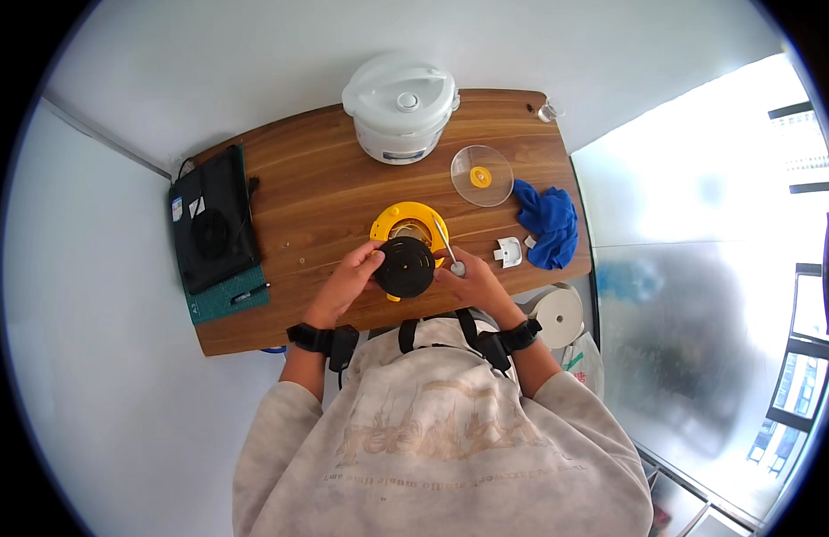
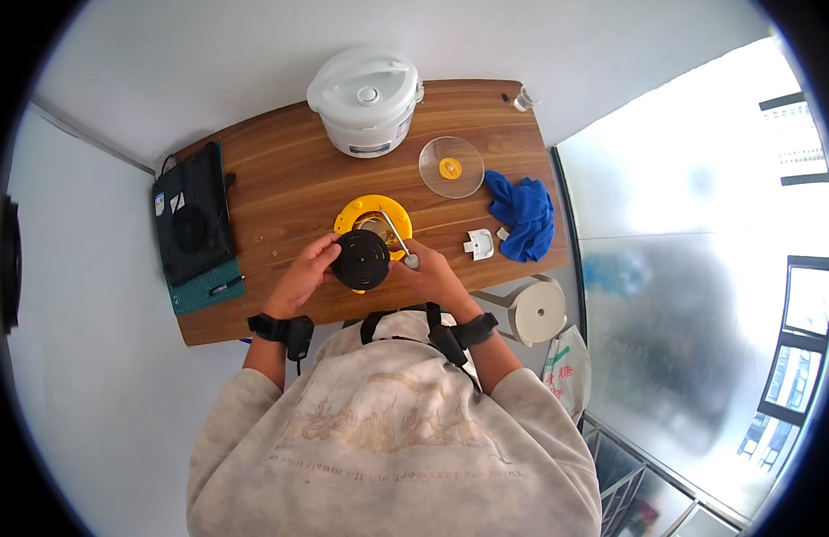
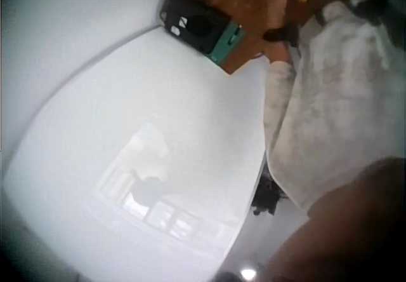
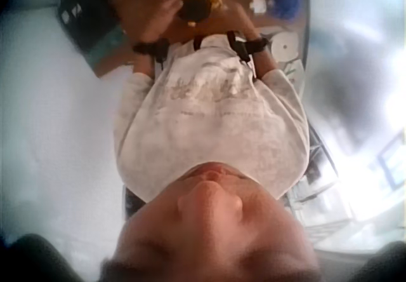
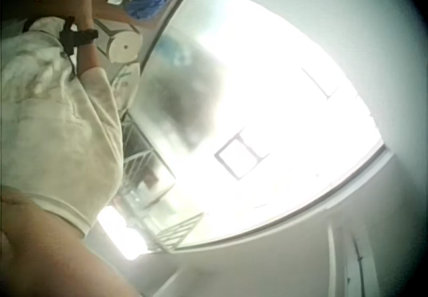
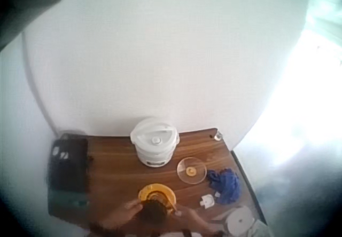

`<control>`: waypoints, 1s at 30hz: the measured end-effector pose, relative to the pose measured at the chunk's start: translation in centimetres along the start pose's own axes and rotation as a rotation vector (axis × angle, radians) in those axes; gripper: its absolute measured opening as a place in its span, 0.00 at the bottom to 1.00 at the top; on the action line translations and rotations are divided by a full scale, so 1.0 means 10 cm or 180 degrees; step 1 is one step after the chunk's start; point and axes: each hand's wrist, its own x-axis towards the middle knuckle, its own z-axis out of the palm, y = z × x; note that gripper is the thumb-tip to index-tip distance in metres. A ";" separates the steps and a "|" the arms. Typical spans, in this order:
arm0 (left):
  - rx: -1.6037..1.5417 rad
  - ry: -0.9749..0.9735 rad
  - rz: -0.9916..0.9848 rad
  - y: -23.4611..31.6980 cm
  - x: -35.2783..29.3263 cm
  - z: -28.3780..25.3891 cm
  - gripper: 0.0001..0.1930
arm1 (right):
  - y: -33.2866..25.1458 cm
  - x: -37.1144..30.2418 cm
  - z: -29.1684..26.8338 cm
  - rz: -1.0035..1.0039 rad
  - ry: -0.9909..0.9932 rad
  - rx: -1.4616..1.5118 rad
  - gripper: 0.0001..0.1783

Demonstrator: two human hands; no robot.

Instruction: The person assembles a yellow electric kettle by screwing a black circular base onto the kettle, removing and reinserting a metal heating element, and securing the lid. They then place a black rectangular device on the table.

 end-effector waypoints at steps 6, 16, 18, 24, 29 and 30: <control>0.0127 -0.0339 -0.0263 -0.07 0.02 0.18 0.19 | 0.36 0.05 -0.08 0.0054 -0.0049 0.0136 0.14; 0.2684 0.1415 0.0684 -0.41 0.52 -0.07 0.25 | 1.50 0.46 -0.77 0.0302 0.1354 -0.0673 0.13; 0.3412 0.1719 0.0889 -0.48 0.63 -0.07 0.29 | 1.69 0.60 -0.80 0.0353 0.1327 -0.0874 0.16; 0.2772 0.1492 0.0034 -0.49 0.74 0.12 0.35 | 1.88 0.78 -0.74 0.0153 0.0969 -0.1192 0.18; 0.2223 0.1433 -0.0394 -0.49 0.78 0.15 0.33 | 2.05 0.96 -0.79 0.0206 0.0489 -0.1657 0.18; 0.2086 0.1471 -0.0491 -0.49 0.78 0.13 0.31 | 2.03 0.95 -0.79 0.0199 0.0482 -0.1720 0.19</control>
